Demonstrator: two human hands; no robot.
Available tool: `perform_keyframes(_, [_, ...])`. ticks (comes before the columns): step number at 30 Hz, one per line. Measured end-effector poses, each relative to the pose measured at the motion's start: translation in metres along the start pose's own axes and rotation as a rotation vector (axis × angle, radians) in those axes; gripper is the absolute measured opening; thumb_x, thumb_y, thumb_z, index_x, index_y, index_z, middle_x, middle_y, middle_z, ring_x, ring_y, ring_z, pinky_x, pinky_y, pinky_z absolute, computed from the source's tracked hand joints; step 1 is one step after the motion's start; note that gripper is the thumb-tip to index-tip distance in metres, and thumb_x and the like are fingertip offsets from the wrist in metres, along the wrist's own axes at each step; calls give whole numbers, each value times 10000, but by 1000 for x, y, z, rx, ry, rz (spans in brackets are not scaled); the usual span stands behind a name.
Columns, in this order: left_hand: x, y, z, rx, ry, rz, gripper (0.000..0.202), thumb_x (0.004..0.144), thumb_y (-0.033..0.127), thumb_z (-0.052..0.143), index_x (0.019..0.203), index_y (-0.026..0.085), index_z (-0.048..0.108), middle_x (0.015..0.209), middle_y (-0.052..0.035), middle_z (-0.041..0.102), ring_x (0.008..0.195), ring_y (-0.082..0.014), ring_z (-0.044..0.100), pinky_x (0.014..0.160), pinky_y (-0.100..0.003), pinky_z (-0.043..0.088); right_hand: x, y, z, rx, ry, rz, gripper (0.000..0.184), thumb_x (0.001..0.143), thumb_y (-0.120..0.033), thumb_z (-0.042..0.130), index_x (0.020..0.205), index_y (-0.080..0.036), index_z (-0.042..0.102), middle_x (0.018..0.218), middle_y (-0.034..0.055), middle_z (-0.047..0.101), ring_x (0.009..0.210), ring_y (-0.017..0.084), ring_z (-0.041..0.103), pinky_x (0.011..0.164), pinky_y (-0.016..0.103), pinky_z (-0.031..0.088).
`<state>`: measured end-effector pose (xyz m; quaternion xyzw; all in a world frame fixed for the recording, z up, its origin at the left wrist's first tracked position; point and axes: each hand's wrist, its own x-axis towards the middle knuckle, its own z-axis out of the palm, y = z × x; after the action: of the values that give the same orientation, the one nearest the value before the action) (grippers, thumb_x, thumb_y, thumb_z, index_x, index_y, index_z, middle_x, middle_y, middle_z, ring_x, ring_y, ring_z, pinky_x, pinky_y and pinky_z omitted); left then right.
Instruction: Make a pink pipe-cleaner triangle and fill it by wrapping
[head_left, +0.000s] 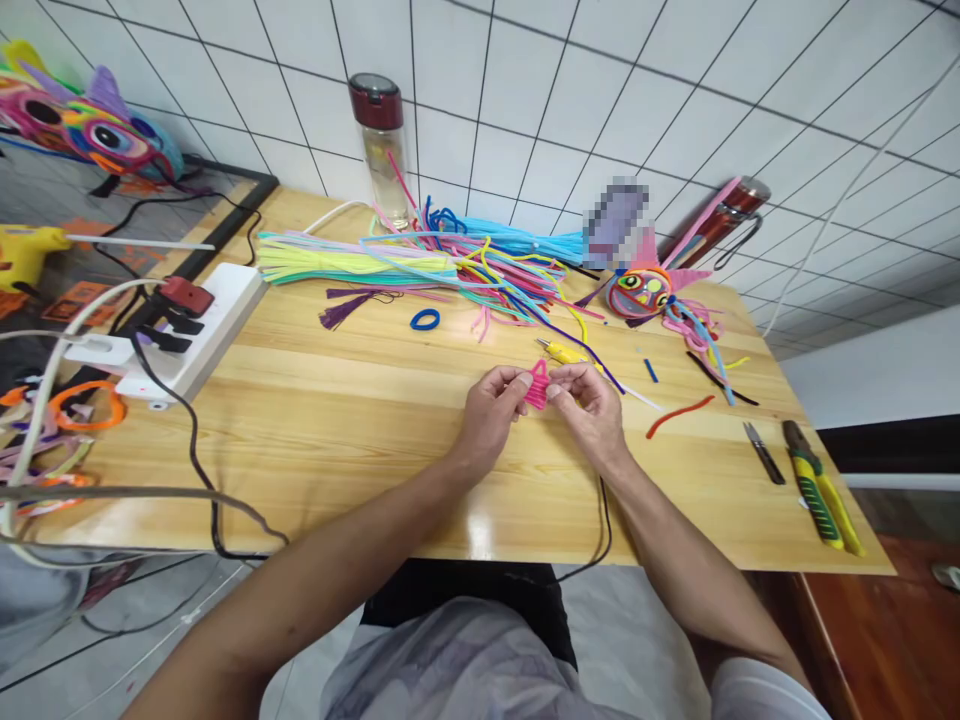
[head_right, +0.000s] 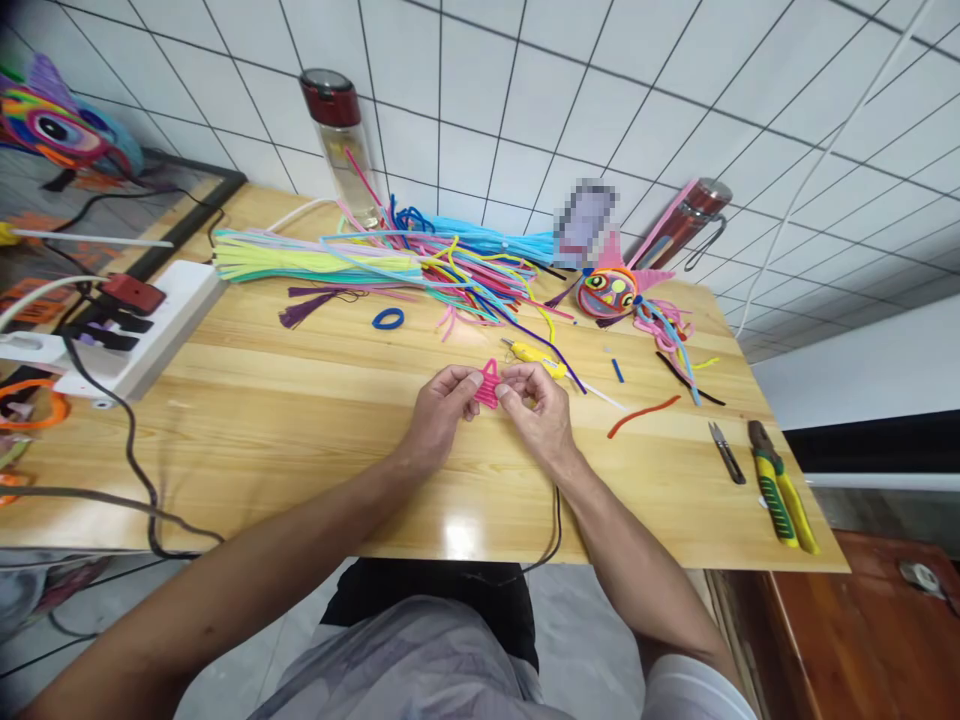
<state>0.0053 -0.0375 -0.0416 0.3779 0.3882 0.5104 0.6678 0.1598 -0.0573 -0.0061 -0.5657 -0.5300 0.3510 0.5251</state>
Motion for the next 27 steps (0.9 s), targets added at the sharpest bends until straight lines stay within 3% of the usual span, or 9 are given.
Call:
perform_keyframes(7, [3,3,3,-68,-59,19,488,788,603,865,918,183,653,684,24,654,578,-95,573,567,-235,442,-1,7,3,27,-24,-1,252,815,-448,863,881,-245,730,754,0,729,638,166,607,653,336,496])
perform_keyframes(13, [7,12,-1,-7,-114,63,542,813,647,843,1022,173,684,695,25,682,553,-97,596,528,-222,426,5,9,5,83,-71,-11,259,813,-449,829,870,-240,686,736,-15,709,615,144,602,622,300,498])
perform_keyframes(27, [11,9,-14,95,-173,92,598,745,672,925,939,147,714,735,-39,754,581,-114,630,555,-240,478,8,9,6,-20,-115,-64,240,870,-462,743,818,-241,666,708,-18,678,631,154,570,647,316,468])
